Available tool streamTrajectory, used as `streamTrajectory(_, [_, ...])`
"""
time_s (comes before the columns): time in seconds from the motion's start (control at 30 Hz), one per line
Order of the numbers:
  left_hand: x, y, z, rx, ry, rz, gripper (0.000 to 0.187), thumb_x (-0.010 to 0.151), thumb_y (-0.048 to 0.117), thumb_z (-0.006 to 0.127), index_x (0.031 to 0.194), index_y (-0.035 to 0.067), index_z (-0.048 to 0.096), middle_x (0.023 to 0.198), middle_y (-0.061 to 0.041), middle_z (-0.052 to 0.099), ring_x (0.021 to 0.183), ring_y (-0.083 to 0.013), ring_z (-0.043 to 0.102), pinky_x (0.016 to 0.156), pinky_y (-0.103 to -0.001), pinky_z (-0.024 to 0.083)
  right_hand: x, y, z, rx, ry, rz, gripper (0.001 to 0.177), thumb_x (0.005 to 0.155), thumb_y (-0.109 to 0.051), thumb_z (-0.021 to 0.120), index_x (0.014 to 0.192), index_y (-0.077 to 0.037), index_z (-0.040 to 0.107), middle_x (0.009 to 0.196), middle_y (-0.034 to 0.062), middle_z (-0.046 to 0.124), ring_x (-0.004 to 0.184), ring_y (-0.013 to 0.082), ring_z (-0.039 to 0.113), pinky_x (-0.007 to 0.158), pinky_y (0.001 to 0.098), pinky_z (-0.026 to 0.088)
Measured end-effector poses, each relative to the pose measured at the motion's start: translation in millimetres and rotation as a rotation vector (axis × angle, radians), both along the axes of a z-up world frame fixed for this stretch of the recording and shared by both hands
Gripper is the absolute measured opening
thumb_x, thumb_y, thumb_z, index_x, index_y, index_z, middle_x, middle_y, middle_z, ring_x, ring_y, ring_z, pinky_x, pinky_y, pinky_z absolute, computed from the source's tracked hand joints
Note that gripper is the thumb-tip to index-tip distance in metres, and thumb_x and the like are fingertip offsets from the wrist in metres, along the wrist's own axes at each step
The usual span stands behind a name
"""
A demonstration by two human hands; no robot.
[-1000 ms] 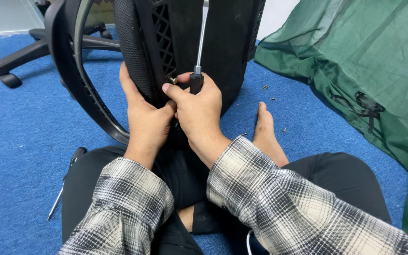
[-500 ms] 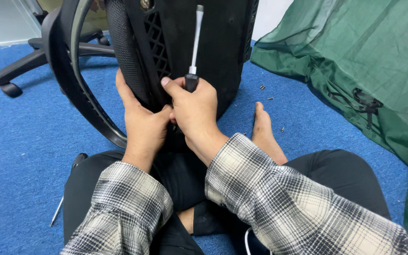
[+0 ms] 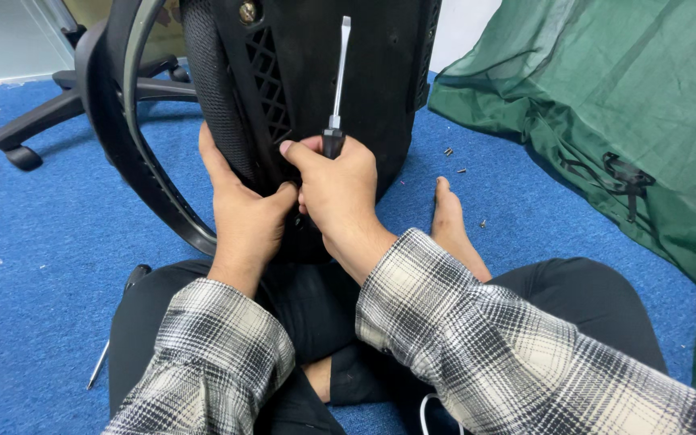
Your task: The person uses a screwdriver to remove multiple screws from the back of an office chair. They systematically loosen and remove each screw, placing them on the floor, and eventually detach a plastic back support piece from the chair frame.
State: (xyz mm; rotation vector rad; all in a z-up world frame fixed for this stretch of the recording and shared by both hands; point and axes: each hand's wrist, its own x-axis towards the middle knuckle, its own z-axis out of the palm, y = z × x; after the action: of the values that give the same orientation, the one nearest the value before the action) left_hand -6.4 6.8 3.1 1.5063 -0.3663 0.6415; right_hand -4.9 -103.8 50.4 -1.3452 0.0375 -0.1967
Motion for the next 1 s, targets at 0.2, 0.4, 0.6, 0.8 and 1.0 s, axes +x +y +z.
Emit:
streamTrajectory(0.2, [1.8, 1.1, -2.1, -0.041, 0.059, -0.017, 0.108, 0.078, -0.014, 0.066, 0.163, 0.015, 0.006, 0.133, -0.015, 0.059, 0.113, -0.0218, 0.069, 0.093, -0.033, 0.062, -4.1, 0.2, 1.0, -0.056, 0.047, 0.028, 0.029, 0.088, -0.018, 0.075, 0.067, -0.002, 0.063, 0.052, 0.0030, 0.058, 0.038, 0.0080, 0.050, 0.035, 0.0246, 0.041])
streamTrajectory(0.4, [4.1, 2.3, -7.2, -0.035, 0.012, -0.016, 0.109, 0.078, -0.015, 0.068, 0.164, 0.013, 0.007, 0.144, -0.017, 0.055, 0.126, -0.0254, 0.064, 0.102, -0.034, 0.058, 8.2, -1.7, -17.7, -0.037, -0.206, -0.054, 0.018, 0.079, -0.011, 0.078, 0.080, -0.005, 0.061, 0.057, 0.0001, 0.059, 0.041, 0.0083, 0.055, 0.036, 0.0249, 0.044])
streamTrajectory(0.6, [3.8, 6.0, -9.2, 0.092, -0.012, 0.111, 0.108, 0.079, -0.009, 0.073, 0.165, 0.011, 0.010, 0.152, -0.018, 0.051, 0.138, -0.0284, 0.056, 0.117, -0.036, 0.046, 19.8, -43.6, -52.9, 0.112, 0.076, -0.190, 0.017, 0.081, -0.010, 0.076, 0.084, -0.003, 0.061, 0.059, 0.0038, 0.054, 0.039, 0.0138, 0.051, 0.035, 0.0287, 0.043])
streamTrajectory(0.8, [4.3, 7.8, -11.9, 0.034, 0.037, 0.075, 0.107, 0.077, -0.005, 0.072, 0.164, 0.010, 0.010, 0.149, -0.017, 0.052, 0.134, -0.0277, 0.058, 0.113, -0.036, 0.049, 29.2, -126.6, -98.9, 0.400, 0.562, 0.085, 0.064, 0.092, -0.063, 0.039, 0.097, -0.003, 0.060, 0.065, 0.0112, 0.052, 0.049, 0.0208, 0.056, 0.046, 0.0335, 0.050])
streamTrajectory(1.0, [12.5, 12.8, -21.0, 0.013, 0.211, 0.054, 0.096, 0.071, -0.004, 0.088, 0.150, 0.003, 0.035, 0.137, -0.018, 0.063, 0.125, -0.0294, 0.066, 0.110, -0.037, 0.055, 80.2, -146.0, -140.4, 0.123, 0.341, -0.390, 0.015, 0.086, -0.013, 0.069, 0.097, -0.015, 0.060, 0.065, -0.0012, 0.052, 0.047, 0.0122, 0.050, 0.042, 0.0299, 0.046])
